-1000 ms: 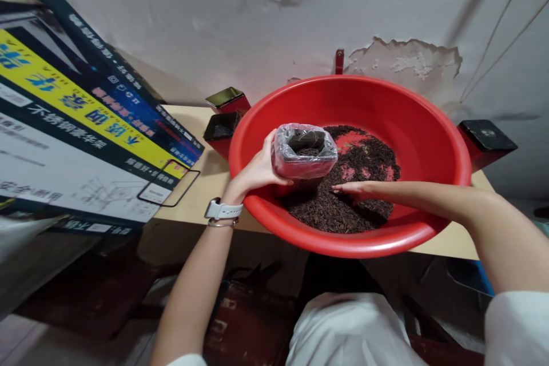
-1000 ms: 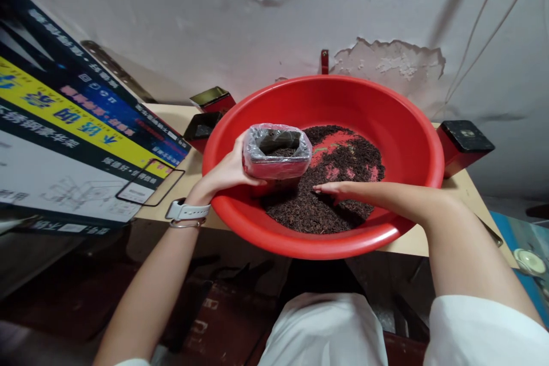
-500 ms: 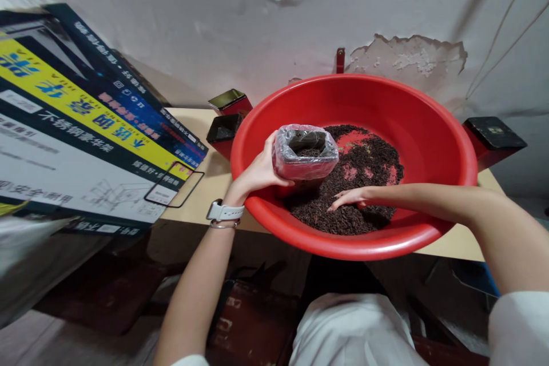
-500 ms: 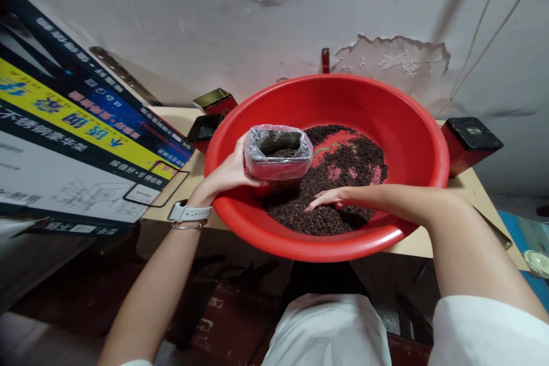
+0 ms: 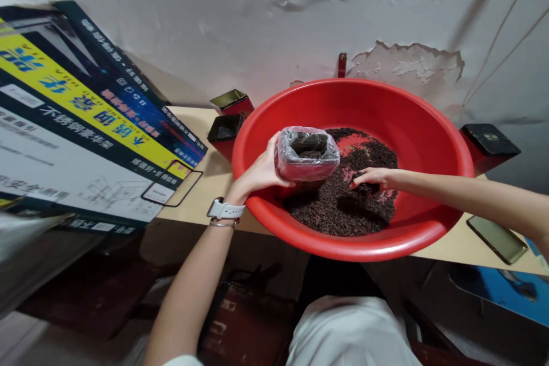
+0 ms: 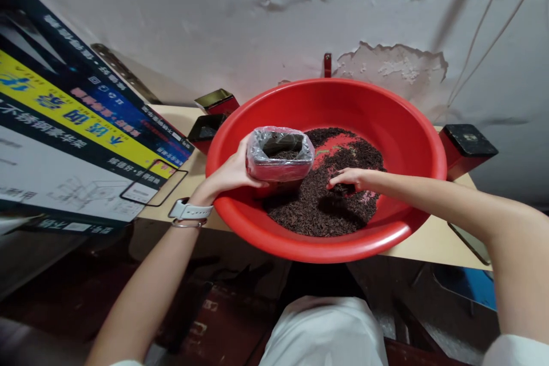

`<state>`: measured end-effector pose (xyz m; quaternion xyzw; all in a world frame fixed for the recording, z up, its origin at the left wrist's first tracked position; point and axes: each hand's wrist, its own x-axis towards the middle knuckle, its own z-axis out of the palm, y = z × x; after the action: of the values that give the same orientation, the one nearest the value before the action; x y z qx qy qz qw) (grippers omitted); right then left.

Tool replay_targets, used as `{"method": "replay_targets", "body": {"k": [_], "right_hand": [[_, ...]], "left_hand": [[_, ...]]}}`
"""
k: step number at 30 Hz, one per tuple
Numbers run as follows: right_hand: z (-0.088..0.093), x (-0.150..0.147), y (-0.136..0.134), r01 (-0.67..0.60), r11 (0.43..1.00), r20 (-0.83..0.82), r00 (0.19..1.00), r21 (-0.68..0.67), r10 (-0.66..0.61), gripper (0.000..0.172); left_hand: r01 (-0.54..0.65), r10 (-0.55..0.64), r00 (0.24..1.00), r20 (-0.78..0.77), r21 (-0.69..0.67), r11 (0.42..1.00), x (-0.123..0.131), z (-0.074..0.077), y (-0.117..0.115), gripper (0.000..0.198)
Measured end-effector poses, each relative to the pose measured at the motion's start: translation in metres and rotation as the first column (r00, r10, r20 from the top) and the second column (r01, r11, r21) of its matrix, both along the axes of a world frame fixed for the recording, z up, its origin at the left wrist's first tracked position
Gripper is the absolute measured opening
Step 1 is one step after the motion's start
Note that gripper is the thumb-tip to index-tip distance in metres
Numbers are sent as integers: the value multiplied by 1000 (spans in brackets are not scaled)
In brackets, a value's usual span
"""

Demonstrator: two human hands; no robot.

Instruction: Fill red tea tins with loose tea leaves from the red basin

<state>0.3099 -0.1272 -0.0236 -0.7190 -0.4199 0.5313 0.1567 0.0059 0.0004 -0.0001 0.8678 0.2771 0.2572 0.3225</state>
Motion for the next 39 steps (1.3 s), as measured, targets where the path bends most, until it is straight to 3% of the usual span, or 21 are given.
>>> {"method": "replay_targets", "body": {"k": [4, 9, 11, 13, 15, 17, 19, 24, 27, 31, 36, 39], "right_hand": [[39, 10, 23, 107, 991, -120, 988, 77, -97, 18], [96, -20, 74, 16, 934, -34, 999, 358, -4, 21], [109, -41, 89, -107, 868, 88, 993, 486, 73, 20], [115, -60, 96, -271, 765, 257, 956, 584, 142, 23], [117, -73, 97, -418, 670, 402, 896, 614, 190, 30], [118, -79, 93, -489, 626, 461, 859, 608, 223, 35], [118, -80, 88, -485, 634, 442, 864, 602, 241, 36], [119, -78, 84, -372, 735, 286, 926, 567, 247, 33], [117, -80, 86, -335, 766, 236, 941, 548, 242, 27], [118, -82, 86, -379, 741, 282, 923, 554, 261, 7], [124, -78, 81, -411, 697, 390, 898, 587, 201, 17], [129, -69, 80, -424, 675, 410, 891, 604, 193, 11]], "left_hand": [[11, -11, 1000, 14, -9, 1000, 0, 0, 1, 134], [-1, 1, 1000, 1, -11, 1000, 0, -1, 1, 136], [-7, 7, 1000, -4, -22, 1000, 0, -1, 0, 135], [-2, 2, 1000, -3, -29, 1000, 0, -1, 0, 134], [16, -16, 1000, 5, -19, 1000, 0, 1, -1, 134], [43, -43, 999, 21, -4, 999, 1, 2, -1, 133], [43, -43, 999, 18, -5, 999, 1, 2, -1, 133], [-3, 3, 1000, -3, -25, 1000, 0, -1, 0, 135], [-9, 8, 1000, -11, -34, 999, 0, -2, 1, 137], [14, -15, 1000, -8, -33, 999, 0, 0, -1, 136], [15, -15, 1000, -10, -18, 1000, 0, 1, -1, 135], [17, -17, 1000, -3, -8, 1000, 0, -1, 0, 135]]}}
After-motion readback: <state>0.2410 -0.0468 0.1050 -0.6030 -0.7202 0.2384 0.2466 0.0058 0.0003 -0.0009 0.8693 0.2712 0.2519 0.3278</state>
